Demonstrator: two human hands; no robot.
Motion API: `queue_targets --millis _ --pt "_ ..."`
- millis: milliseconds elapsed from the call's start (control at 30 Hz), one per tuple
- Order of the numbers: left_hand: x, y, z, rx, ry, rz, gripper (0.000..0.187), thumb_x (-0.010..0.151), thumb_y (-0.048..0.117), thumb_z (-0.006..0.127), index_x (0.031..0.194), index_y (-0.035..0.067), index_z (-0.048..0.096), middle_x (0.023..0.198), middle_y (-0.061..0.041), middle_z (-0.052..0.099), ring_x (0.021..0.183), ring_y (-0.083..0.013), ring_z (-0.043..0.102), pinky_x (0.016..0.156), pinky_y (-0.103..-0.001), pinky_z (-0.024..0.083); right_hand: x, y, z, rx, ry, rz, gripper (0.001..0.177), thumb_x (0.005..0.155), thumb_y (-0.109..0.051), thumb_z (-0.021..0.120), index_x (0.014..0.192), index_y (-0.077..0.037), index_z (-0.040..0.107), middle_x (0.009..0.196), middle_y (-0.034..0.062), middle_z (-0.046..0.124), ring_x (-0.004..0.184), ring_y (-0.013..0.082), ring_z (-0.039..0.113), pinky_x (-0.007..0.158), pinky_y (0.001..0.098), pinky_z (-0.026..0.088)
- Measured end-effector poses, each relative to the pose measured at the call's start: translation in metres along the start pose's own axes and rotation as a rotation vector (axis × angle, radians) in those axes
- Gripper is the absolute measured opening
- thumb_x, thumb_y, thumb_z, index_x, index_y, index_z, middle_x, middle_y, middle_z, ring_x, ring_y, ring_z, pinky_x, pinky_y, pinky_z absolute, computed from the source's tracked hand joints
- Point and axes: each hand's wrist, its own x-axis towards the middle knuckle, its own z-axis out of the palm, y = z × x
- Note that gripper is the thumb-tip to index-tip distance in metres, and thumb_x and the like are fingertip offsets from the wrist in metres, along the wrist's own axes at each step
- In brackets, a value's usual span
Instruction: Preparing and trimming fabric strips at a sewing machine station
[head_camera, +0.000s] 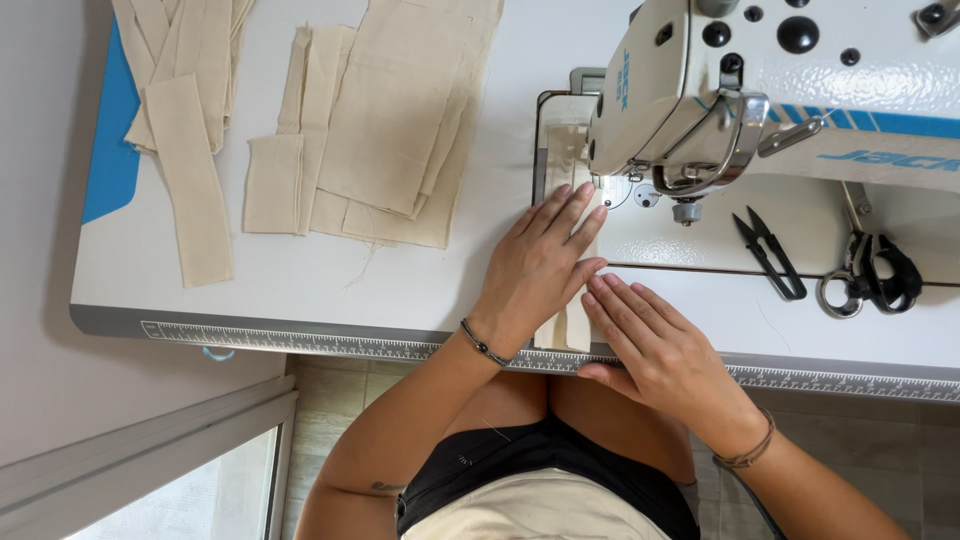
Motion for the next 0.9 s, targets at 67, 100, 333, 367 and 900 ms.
queue_targets --millis 67,100,333,367,900 --pt "0.002 -0.001 -0.001 0.011 -0.002 -0.012 0.051 0.102 0.04 0.064 0.143 0.012 0.057 0.156 -0.011 0.05 0.145 -0.0269 0.047 0.118 -0.038 0.042 0.0 0.002 0.002 -0.001 -0.01 0.006 0.069 0.101 -0.051 0.057 0.143 0.004 0.055 0.146 0.0189 0.059 0.137 0.0316 0.057 0.117 0.0444 0.046" --pt "0.003 -0.001 -0.001 0.012 -0.004 -0.011 0.051 0.102 0.04 0.064 0.143 0.012 0.057 0.156 -0.011 0.05 0.145 -0.0269 0.047 0.118 -0.038 0.042 0.001 0.004 0.002 0.001 -0.009 0.008 0.069 0.101 -0.051 0.057 0.143 0.004 0.055 0.146 0.0189 0.059 0.137 0.0316 0.057 0.117 0.0444 0.046" --pt "0.007 -0.004 0.005 0.044 0.009 -0.018 0.051 0.103 0.041 0.065 0.146 0.014 0.055 0.157 -0.01 0.048 0.144 -0.0271 0.049 0.118 -0.038 0.043 0.005 0.011 0.003 0.029 -0.016 0.01 0.074 0.099 -0.055 0.058 0.143 0.004 0.054 0.146 0.02 0.058 0.138 0.0332 0.056 0.117 0.0456 0.045" --pt "0.007 -0.004 0.007 0.063 0.016 -0.015 0.052 0.103 0.04 0.066 0.146 0.014 0.054 0.157 -0.012 0.048 0.144 -0.0277 0.049 0.119 -0.038 0.042 0.006 0.012 0.004 0.03 -0.015 0.01 0.076 0.098 -0.056 0.059 0.143 0.004 0.054 0.146 0.02 0.059 0.138 0.0335 0.056 0.117 0.0459 0.046" --pt "-0.041 0.027 -0.021 0.065 -0.013 -0.018 0.041 0.108 0.018 0.059 0.145 0.0 0.055 0.155 -0.017 0.051 0.145 -0.0273 0.049 0.119 -0.037 0.043 0.017 0.022 0.001 0.04 -0.081 0.053 0.089 0.094 -0.064 0.057 0.149 0.005 0.047 0.155 0.0199 0.05 0.145 0.0332 0.048 0.123 0.0452 0.038"
